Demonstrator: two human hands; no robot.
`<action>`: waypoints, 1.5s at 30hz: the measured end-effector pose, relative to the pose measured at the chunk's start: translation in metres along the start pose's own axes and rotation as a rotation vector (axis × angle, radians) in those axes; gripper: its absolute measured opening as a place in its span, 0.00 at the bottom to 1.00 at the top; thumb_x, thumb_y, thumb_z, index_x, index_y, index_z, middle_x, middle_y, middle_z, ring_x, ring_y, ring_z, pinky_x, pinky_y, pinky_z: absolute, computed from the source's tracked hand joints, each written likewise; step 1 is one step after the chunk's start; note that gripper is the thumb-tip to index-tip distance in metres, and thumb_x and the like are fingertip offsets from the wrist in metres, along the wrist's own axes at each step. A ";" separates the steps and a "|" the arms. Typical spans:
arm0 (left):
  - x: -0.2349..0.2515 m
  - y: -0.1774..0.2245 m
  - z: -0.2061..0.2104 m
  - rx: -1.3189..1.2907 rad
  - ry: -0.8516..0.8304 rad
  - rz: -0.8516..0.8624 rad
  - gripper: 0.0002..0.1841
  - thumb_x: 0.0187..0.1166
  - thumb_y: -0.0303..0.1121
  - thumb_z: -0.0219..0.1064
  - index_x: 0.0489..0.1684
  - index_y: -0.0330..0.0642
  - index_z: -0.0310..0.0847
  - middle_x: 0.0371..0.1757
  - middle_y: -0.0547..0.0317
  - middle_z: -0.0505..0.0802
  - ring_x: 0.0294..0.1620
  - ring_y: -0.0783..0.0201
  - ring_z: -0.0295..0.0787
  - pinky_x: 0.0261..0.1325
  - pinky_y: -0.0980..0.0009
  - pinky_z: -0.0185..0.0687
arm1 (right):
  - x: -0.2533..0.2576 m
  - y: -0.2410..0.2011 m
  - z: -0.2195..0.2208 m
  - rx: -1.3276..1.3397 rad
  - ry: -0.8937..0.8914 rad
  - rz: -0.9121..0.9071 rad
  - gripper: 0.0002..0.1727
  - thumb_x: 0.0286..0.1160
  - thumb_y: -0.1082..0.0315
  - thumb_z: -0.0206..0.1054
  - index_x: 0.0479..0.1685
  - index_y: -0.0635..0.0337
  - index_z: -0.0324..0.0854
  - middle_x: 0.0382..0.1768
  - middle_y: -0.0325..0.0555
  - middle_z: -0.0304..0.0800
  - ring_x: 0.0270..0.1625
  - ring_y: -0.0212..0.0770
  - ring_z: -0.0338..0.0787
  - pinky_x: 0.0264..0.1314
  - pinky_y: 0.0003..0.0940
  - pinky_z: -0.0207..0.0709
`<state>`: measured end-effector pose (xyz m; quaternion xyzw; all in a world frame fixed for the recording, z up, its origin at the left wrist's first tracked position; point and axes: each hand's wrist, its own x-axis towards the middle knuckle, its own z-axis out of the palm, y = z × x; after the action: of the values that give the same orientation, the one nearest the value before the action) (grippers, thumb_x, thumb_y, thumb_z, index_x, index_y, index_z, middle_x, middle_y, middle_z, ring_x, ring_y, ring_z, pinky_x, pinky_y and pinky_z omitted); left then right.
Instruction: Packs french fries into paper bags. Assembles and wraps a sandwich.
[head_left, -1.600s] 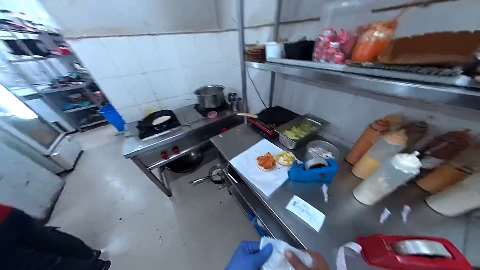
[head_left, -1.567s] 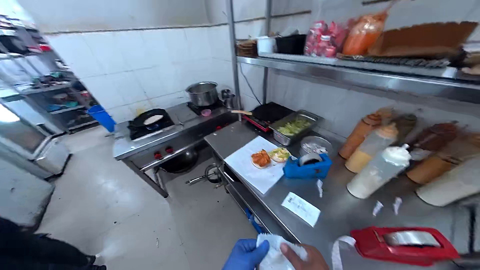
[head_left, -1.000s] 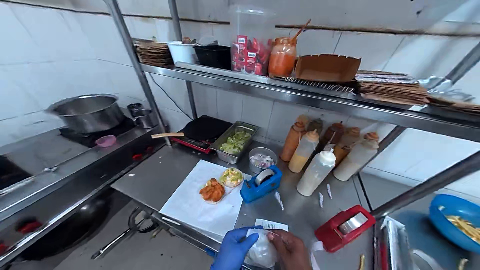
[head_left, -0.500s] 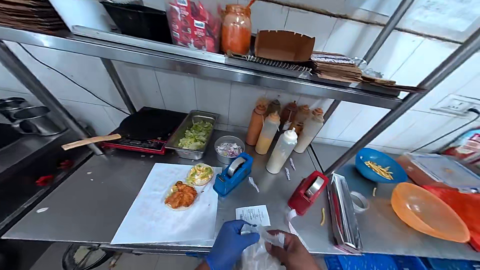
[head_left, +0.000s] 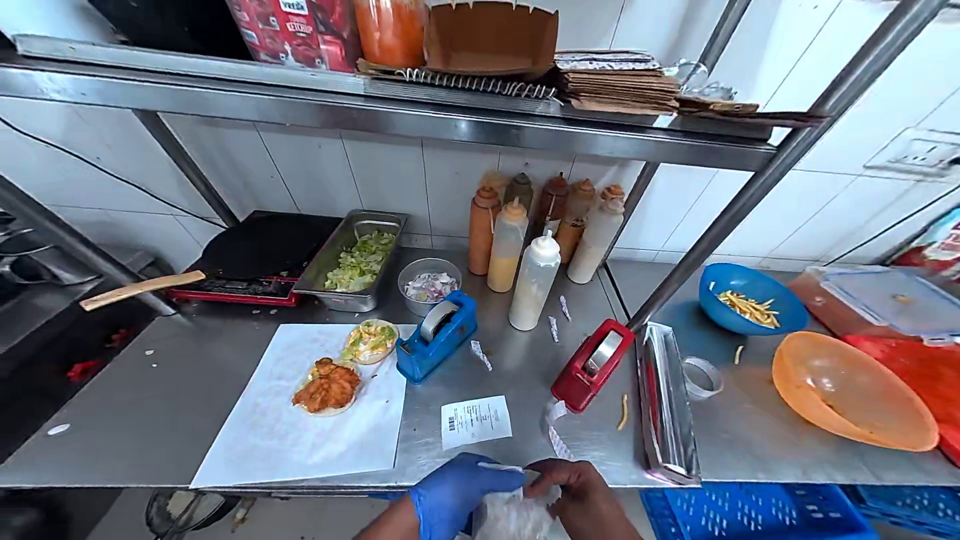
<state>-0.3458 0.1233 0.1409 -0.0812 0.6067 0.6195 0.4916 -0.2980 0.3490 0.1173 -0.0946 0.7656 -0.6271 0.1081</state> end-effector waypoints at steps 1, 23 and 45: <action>0.003 -0.001 0.002 -0.002 0.006 0.000 0.23 0.75 0.44 0.76 0.62 0.37 0.84 0.51 0.46 0.95 0.52 0.52 0.95 0.56 0.51 0.91 | -0.001 -0.001 -0.005 0.031 -0.011 0.046 0.17 0.60 0.85 0.64 0.36 0.59 0.96 0.54 0.44 0.97 0.57 0.32 0.94 0.58 0.34 0.88; 0.022 -0.031 0.024 -0.516 0.052 0.186 0.19 0.81 0.35 0.69 0.64 0.31 0.80 0.55 0.38 0.94 0.58 0.47 0.93 0.65 0.47 0.88 | 0.100 0.035 -0.031 -0.214 1.154 0.265 0.67 0.41 0.51 0.93 0.84 0.75 0.55 0.76 0.80 0.67 0.76 0.71 0.75 0.75 0.60 0.76; 0.106 0.036 0.061 -0.608 -0.079 0.020 0.22 0.89 0.45 0.57 0.68 0.36 0.78 0.54 0.39 0.93 0.55 0.46 0.93 0.59 0.45 0.89 | 0.046 -0.024 -0.096 0.026 0.973 0.494 0.25 0.76 0.71 0.70 0.71 0.70 0.71 0.36 0.53 0.88 0.36 0.45 0.89 0.43 0.45 0.84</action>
<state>-0.3948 0.2358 0.1066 -0.1946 0.3747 0.7801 0.4617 -0.3689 0.4221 0.1569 0.3906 0.7189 -0.5637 -0.1135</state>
